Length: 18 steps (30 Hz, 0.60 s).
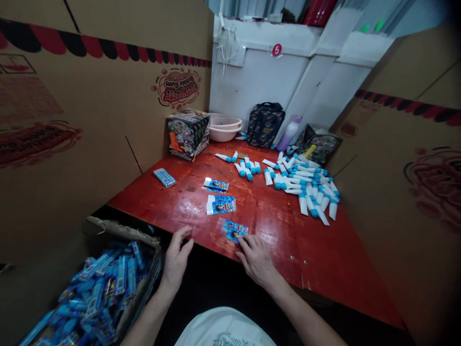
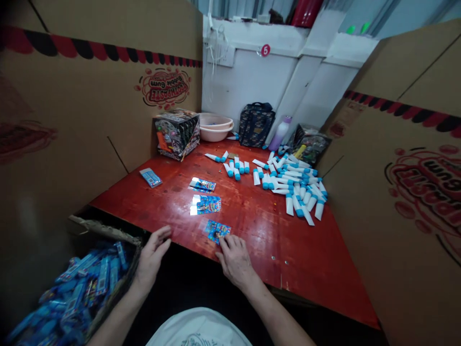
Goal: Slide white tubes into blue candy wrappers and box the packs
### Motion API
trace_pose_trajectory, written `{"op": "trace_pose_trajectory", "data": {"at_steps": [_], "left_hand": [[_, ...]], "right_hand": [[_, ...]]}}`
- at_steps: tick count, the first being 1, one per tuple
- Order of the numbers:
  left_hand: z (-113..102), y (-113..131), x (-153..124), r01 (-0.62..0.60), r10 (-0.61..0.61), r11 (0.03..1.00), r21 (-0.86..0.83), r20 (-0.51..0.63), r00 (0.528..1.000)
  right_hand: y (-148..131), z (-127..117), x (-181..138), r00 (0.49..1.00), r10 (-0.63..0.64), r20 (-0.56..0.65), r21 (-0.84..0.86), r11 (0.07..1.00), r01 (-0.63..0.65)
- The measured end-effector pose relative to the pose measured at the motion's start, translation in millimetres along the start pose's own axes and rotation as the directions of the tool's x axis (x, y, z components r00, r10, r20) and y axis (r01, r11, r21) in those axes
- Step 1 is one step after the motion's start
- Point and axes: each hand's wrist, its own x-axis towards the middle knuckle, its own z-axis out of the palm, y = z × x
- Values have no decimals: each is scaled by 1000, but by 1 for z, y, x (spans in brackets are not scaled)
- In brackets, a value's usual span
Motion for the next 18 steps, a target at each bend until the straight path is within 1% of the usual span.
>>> {"op": "trace_pose_trajectory", "data": {"at_steps": [3,6,9,13,15,16,17,18], "left_hand": [[24,8,-11,-32,32,999,-1,123,992],[37,14,-18,-56,55,998,-1,155,986],[41,17,-20,-49,51,999,-14,149,987],[41,18,-21,-90,79,994,61,161,984],[41,18,-23,-120,103,988,99,163,981],[42,19,-24,-138,118,984,112,162,980],[43,20,-25,-153,133,981,117,166,977],[46,22,-26,-159,137,981,110,180,974]], "right_hand": [[2,0,-10,998,36,-42,27,999,-35],[6,-2,-19,999,24,-39,35,999,-23],[5,-7,-28,1000,-17,-17,32,999,17],[-1,-9,-40,1000,5,-19,29,1000,-4],[-2,-8,-44,999,-2,-51,110,994,8],[-1,-7,-44,997,8,-73,180,984,6],[1,-7,-44,994,43,-97,271,963,-16],[4,-7,-42,987,113,-117,376,925,-61]]}}
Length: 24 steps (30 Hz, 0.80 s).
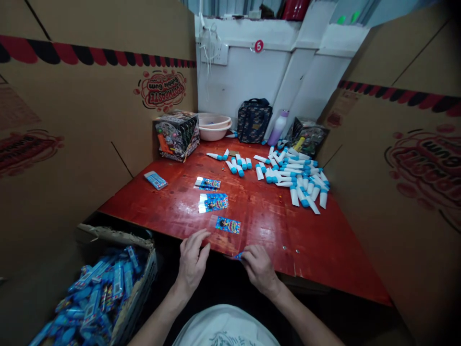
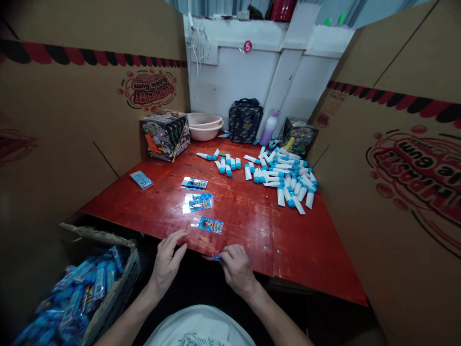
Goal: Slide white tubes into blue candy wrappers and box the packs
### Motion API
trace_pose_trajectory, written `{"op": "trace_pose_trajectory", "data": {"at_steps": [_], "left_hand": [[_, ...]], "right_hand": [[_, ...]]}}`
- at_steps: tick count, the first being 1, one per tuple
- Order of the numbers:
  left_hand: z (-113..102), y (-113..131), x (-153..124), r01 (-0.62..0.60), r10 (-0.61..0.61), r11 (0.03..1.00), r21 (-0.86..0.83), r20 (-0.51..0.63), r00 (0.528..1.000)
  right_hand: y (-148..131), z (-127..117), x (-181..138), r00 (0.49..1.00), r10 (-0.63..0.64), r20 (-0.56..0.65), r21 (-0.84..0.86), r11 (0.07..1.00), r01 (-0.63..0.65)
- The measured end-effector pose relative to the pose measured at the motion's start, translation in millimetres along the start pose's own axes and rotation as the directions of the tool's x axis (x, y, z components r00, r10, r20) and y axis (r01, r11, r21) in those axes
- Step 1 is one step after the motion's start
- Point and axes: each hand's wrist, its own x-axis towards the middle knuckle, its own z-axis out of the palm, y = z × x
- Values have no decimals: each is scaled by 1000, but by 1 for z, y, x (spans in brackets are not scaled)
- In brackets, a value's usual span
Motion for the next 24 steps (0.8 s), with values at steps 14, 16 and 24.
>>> {"op": "trace_pose_trajectory", "data": {"at_steps": [14,16,24], "left_hand": [[105,12,30,418,-211,802,-426,452,866],[108,9,33,430,-235,796,-427,437,868],[126,9,47,570,-266,723,-391,604,751]], "right_hand": [[17,-29,42,879,446,170,705,568,-425],[21,-31,41,866,467,180,723,535,-438],[48,-27,44,820,538,197,666,540,-514]]}}
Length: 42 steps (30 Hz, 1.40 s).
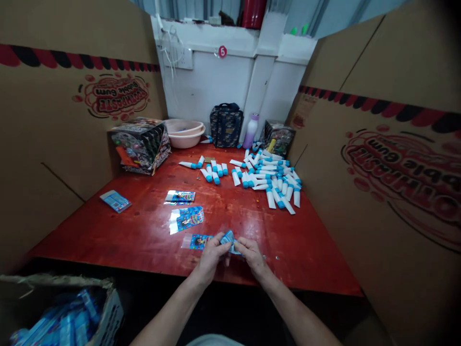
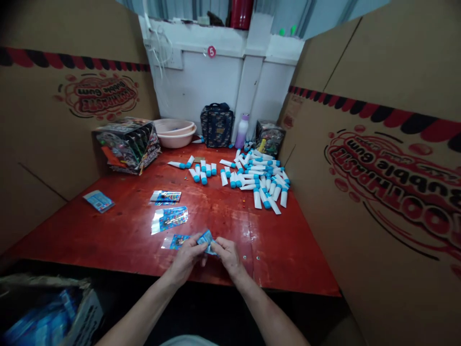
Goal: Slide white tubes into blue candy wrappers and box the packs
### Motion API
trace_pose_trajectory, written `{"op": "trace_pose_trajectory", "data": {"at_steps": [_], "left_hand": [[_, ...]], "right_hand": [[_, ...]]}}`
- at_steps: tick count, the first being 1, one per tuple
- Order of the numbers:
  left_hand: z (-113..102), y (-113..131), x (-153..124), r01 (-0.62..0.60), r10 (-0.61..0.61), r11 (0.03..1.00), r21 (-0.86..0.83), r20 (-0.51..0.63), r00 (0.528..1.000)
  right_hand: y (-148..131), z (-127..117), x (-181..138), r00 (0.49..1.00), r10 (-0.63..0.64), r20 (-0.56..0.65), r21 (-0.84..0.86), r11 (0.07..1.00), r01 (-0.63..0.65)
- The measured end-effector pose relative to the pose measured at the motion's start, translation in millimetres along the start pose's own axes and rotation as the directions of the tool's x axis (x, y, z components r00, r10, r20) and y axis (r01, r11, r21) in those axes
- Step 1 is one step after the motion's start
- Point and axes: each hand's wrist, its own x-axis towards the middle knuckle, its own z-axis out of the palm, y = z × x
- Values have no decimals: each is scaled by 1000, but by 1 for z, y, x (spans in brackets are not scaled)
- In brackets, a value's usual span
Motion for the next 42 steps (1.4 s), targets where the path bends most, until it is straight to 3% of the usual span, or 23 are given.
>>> {"op": "trace_pose_trajectory", "data": {"at_steps": [3,6,8,10,13,15,17,19,22,25,26,28,30,31,32,35,38,42], "left_hand": [[8,-7,12,-43,39,998,-45,-79,996],[15,-11,24,-62,51,995,-83,-134,990],[19,-8,31,-63,44,990,-125,-149,988],[21,-4,39,-53,22,984,-173,-175,984],[21,0,48,-29,-34,970,-241,-250,968],[18,1,52,-22,-69,957,-289,-300,951],[13,1,54,-25,-90,941,-337,-322,943],[6,1,54,-29,-99,924,-381,-313,945],[-3,2,52,-38,-105,908,-417,-314,944],[-6,3,48,-115,-14,937,-329,-364,931],[-6,3,47,-148,39,951,-270,-371,928],[-4,2,44,-195,130,970,-146,-363,923],[0,1,39,-201,166,977,-68,-348,923],[1,1,36,-205,177,978,-47,-339,924],[1,1,33,-208,185,977,-39,-321,929],[-2,3,23,-173,151,982,-74,-236,960],[-8,6,14,-95,81,991,-93,-145,986],[-12,3,9,-169,156,983,-70,-165,974]], "right_hand": [[-6,-3,2,1000,-9,13,-62,998,9],[-20,-9,3,989,-129,74,-215,966,142],[-27,-21,10,983,-145,110,-311,934,173],[-31,-40,28,989,-137,59,-440,885,149],[-29,-81,67,946,-282,-160,-738,671,75],[-24,-108,93,891,-367,-268,-897,431,-92],[-18,-129,113,860,-365,-357,-929,236,-285],[-11,-141,123,872,-331,-362,-932,98,-350],[-7,-142,123,906,-286,-312,-947,18,-320],[-12,-125,109,914,-281,-293,-955,118,-270],[-16,-115,102,922,-272,-274,-952,215,-220],[-23,-90,86,956,-233,-180,-866,499,-42],[-28,-60,70,982,-189,0,-607,780,150],[-29,-46,62,981,-173,87,-468,862,193],[-30,-33,56,978,-165,127,-363,910,201],[-28,-7,46,987,-130,92,-190,971,146],[-27,2,42,994,-50,95,-47,997,55],[-30,7,37,984,50,169,65,996,-62]]}}
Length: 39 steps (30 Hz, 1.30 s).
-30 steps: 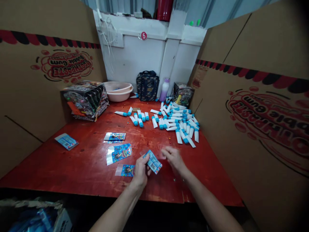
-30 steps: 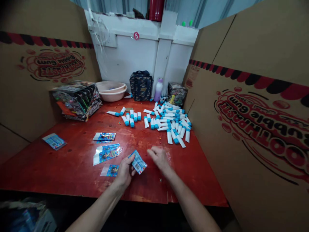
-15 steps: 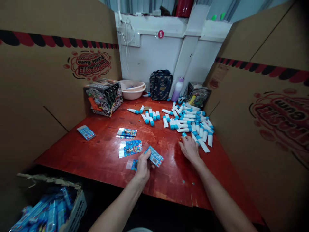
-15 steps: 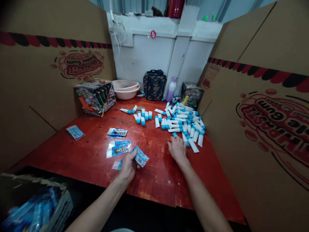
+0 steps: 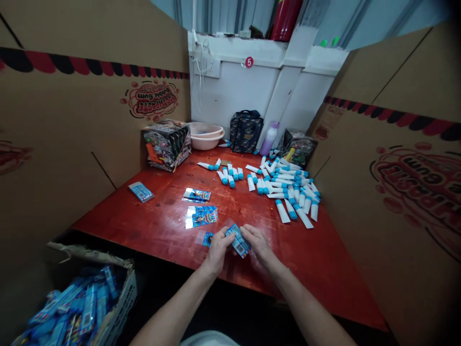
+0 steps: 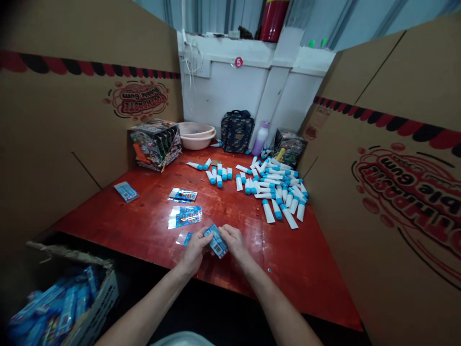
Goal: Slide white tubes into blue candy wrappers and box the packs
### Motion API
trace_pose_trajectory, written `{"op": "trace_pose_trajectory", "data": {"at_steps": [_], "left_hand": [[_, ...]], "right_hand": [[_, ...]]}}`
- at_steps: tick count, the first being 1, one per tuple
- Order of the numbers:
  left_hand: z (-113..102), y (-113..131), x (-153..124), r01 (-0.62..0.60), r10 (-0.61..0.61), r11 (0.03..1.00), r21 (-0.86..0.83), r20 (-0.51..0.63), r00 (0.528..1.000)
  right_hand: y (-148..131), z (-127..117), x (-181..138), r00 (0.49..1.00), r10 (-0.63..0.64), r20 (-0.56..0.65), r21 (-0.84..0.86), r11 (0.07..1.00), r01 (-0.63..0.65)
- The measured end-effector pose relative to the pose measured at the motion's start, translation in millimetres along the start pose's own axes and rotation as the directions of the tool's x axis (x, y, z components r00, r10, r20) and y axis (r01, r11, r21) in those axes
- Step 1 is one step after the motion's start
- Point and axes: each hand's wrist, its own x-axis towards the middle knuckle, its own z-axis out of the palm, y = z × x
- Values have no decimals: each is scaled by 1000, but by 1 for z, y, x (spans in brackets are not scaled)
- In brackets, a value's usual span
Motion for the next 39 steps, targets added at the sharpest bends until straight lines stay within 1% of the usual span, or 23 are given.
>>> {"op": "trace_pose_trajectory", "data": {"at_steps": [4,7,9,11,13,15,16,17,18,19,21,23,25,26,27,29,31,32,33,35,36,37,39], "left_hand": [[3,-7,2,-81,84,996,42,-62,995],[9,-14,3,-75,83,995,71,-113,990],[14,-17,5,-62,71,995,77,-120,990],[17,-17,7,-55,64,995,79,-111,992],[18,-15,12,-34,42,998,59,-130,991],[17,-10,17,4,-7,1000,-17,-167,986],[16,-7,20,30,-43,997,-77,-176,983],[15,-5,23,59,-84,988,-143,-176,981],[14,-3,25,88,-123,974,-208,-161,979],[13,-1,27,115,-156,957,-265,-139,978],[11,0,30,164,-209,929,-333,-102,973],[10,-1,30,178,-224,920,-349,-96,970],[7,-2,30,161,-213,925,-343,-119,970],[6,-3,29,142,-197,932,-333,-136,971],[5,-3,28,117,-173,940,-319,-153,973],[3,-4,26,54,-109,958,-280,-186,976],[3,-4,23,-7,-40,974,-226,-202,979],[4,-4,21,-28,-13,979,-201,-200,980],[4,-4,19,-50,12,982,-184,-201,980],[6,-3,16,-91,48,978,-190,-218,975],[6,-2,14,-106,55,971,-212,-232,971],[5,0,12,-112,50,964,-242,-249,967],[1,4,7,-96,13,952,-292,-273,962]], "right_hand": [[4,7,-5,998,-56,-13,-28,998,56],[13,11,-7,997,-61,-50,37,997,63],[19,10,-6,999,-44,-13,71,996,45],[21,1,-3,999,-34,18,-9,999,35],[19,-20,3,995,-77,-58,-236,970,61],[12,-50,14,950,-222,-221,-555,830,64],[9,-67,21,898,-325,-297,-704,710,24],[6,-84,28,851,-411,-326,-826,562,-44],[4,-100,35,823,-454,-342,-898,415,-144],[3,-114,41,803,-468,-370,-921,295,-253],[6,-135,51,810,-427,-402,-913,123,-388],[12,-147,55,837,-363,-409,-905,47,-422],[17,-151,54,849,-336,-407,-911,78,-406],[19,-150,51,847,-339,-409,-913,146,-382],[19,-146,48,840,-349,-415,-905,252,-343],[17,-129,35,818,-365,-445,-818,537,-205],[11,-98,17,816,-349,-462,-609,793,-6],[7,-79,7,837,-317,-446,-476,876,77],[2,-59,-3,871,-288,-399,-355,924,143],[-8,-24,-23,964,-221,-151,-151,968,198],[-12,-11,-30,977,-194,-88,-61,980,189],[-17,-2,-37,981,-179,-76,14,984,180],[-23,3,-46,969,-160,-186,120,976,184]]}}
